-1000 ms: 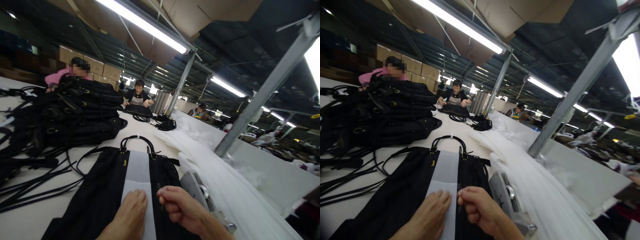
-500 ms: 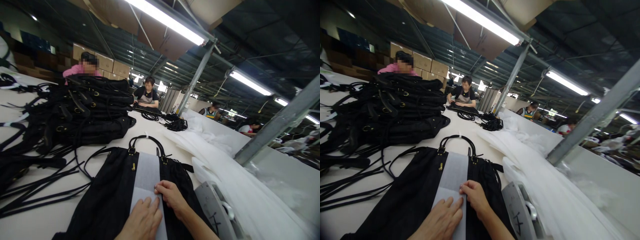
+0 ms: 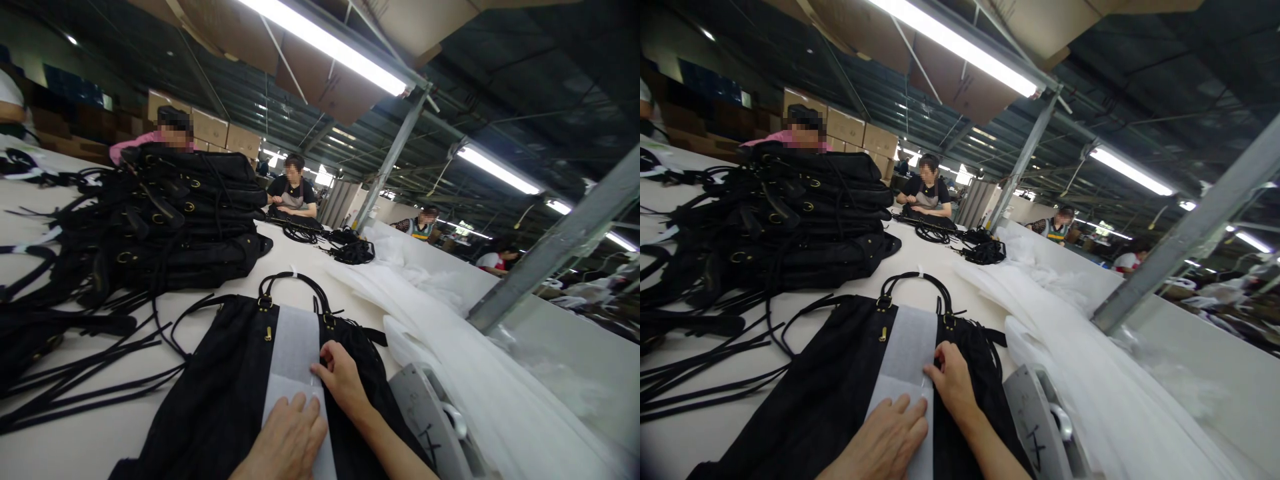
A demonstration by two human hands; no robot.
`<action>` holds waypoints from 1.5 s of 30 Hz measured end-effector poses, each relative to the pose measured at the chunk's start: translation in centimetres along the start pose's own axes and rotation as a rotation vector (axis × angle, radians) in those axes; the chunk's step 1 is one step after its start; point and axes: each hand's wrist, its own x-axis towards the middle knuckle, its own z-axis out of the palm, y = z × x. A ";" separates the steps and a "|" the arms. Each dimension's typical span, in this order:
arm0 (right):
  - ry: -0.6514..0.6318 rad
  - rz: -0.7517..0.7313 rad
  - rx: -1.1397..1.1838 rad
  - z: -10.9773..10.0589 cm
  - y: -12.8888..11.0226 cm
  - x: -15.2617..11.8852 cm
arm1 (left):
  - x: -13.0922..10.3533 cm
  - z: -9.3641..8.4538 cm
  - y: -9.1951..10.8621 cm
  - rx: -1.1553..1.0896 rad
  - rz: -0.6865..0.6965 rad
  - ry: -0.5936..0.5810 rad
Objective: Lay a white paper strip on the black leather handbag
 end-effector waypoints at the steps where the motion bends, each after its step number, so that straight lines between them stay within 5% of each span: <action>1: 0.010 0.006 -0.024 0.1 0.2 0.4 | 0.0 0.1 0.0 -0.006 -0.004 -0.010; 10: -0.301 0.060 -0.032 -1.6 0.1 1.5 | -0.6 0.5 0.0 0.027 0.010 0.079; 19: -0.111 0.124 -0.096 -0.5 -1.5 2.1 | -0.9 3.1 -0.8 0.059 0.060 0.046; 21: -0.078 0.163 -0.094 -2.8 -2.6 2.1 | -1.2 2.6 -0.8 0.072 0.063 0.061; 24: -0.055 0.166 -0.135 -10.2 -3.3 0.5 | -1.7 2.0 -0.9 0.090 0.036 0.089; 27: -0.018 0.213 -0.239 -18.9 -2.8 -3.8 | -1.9 2.2 -1.3 0.088 -0.036 0.121; 30: 0.007 0.375 -0.314 -24.2 -1.2 -9.3 | -1.6 2.3 -1.6 0.081 -0.079 0.125; 35: 0.026 0.563 -0.254 -24.6 1.3 -14.0 | -1.3 1.3 -1.6 0.109 -0.100 0.089; 40: -0.002 0.654 -0.130 -23.2 1.6 -12.8 | -1.2 1.7 -2.4 0.110 -0.088 0.167; 45: -0.074 0.767 -0.046 -23.9 0.8 -11.6 | -1.3 1.2 -2.5 0.105 -0.094 0.145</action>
